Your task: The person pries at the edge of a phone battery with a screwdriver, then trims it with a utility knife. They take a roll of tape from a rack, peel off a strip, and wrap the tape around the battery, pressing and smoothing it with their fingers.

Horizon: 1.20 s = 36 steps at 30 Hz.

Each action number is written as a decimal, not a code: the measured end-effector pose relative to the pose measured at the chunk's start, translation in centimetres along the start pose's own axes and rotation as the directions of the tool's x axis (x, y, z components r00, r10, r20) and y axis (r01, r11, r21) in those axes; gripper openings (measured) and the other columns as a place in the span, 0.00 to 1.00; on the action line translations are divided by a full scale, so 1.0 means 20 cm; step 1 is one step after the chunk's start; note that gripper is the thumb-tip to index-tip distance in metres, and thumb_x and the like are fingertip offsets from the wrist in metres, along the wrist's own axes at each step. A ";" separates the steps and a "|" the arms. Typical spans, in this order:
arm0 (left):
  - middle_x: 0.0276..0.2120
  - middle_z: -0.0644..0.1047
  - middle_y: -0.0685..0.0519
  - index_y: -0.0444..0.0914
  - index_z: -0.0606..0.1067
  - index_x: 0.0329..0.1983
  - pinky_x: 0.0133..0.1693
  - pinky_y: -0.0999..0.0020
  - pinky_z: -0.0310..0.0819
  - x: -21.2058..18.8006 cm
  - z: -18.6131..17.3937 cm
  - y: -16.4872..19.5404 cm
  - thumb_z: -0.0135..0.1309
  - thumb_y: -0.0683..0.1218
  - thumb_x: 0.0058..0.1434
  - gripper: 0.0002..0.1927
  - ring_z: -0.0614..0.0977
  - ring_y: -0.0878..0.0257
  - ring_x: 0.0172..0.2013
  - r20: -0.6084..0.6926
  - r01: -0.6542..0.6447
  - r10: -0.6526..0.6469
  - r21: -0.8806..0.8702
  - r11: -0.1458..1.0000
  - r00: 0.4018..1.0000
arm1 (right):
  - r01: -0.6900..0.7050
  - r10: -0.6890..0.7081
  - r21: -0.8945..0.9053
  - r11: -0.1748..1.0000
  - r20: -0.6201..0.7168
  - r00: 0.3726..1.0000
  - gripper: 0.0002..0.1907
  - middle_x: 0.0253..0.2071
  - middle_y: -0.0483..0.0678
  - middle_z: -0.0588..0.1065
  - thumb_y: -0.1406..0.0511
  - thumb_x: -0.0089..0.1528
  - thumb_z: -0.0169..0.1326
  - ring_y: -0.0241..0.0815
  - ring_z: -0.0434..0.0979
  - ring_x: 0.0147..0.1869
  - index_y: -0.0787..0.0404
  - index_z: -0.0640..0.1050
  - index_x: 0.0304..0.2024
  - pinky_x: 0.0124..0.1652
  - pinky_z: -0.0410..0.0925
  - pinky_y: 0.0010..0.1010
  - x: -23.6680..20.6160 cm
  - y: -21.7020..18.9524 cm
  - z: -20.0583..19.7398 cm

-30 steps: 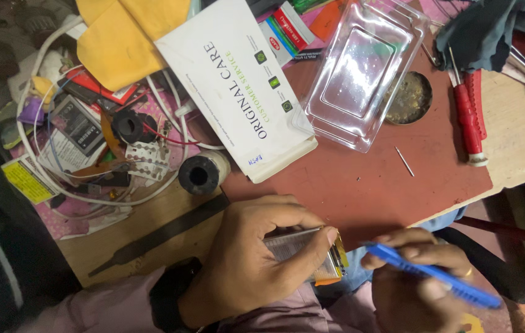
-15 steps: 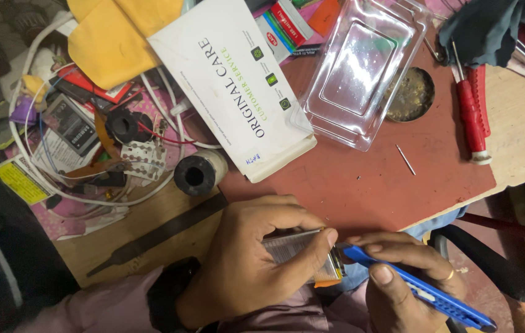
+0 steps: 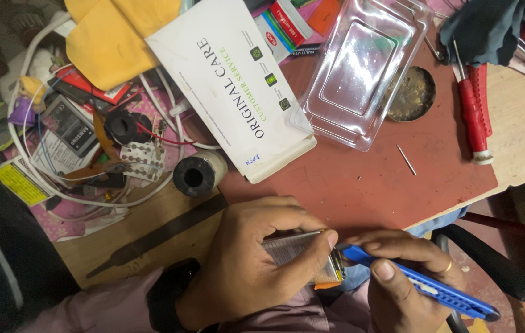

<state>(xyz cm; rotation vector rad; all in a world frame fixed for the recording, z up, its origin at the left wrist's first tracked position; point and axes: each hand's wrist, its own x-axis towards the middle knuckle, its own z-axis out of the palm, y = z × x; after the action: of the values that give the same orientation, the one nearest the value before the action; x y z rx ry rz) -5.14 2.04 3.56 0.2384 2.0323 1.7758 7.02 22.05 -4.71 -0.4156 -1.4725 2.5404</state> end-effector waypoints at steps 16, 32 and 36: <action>0.26 0.81 0.52 0.34 0.80 0.31 0.30 0.72 0.76 0.00 0.00 -0.01 0.62 0.41 0.61 0.05 0.84 0.66 0.27 -0.007 0.000 0.000 0.000 1.000 1.000 | 0.031 -0.031 -0.016 0.999 -0.025 0.999 0.07 0.40 0.69 0.79 0.75 0.66 0.62 0.60 0.83 0.46 0.78 0.78 0.41 0.51 0.77 0.49 0.02 0.00 0.04; 0.27 0.81 0.52 0.34 0.81 0.32 0.31 0.72 0.76 0.00 0.00 -0.01 0.63 0.41 0.61 0.04 0.84 0.66 0.28 -0.010 -0.002 0.002 -0.009 1.000 1.000 | -0.007 0.008 0.051 0.999 -0.024 1.000 0.05 0.39 0.70 0.79 0.76 0.66 0.60 0.61 0.83 0.46 0.77 0.77 0.40 0.53 0.76 0.52 0.02 0.00 0.03; 0.27 0.81 0.51 0.35 0.81 0.32 0.32 0.72 0.76 0.00 0.00 -0.01 0.62 0.40 0.60 0.04 0.84 0.66 0.28 -0.013 -0.018 0.018 0.009 1.000 1.000 | 0.021 -0.020 0.056 0.998 -0.010 1.000 0.06 0.39 0.70 0.79 0.76 0.67 0.60 0.60 0.83 0.46 0.77 0.77 0.41 0.52 0.76 0.50 0.02 0.01 0.03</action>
<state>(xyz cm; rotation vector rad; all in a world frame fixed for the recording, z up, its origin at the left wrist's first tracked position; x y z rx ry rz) -5.11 2.01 3.43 0.2492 2.0533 1.7840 6.51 21.50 -4.73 -0.4018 -1.3917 2.5529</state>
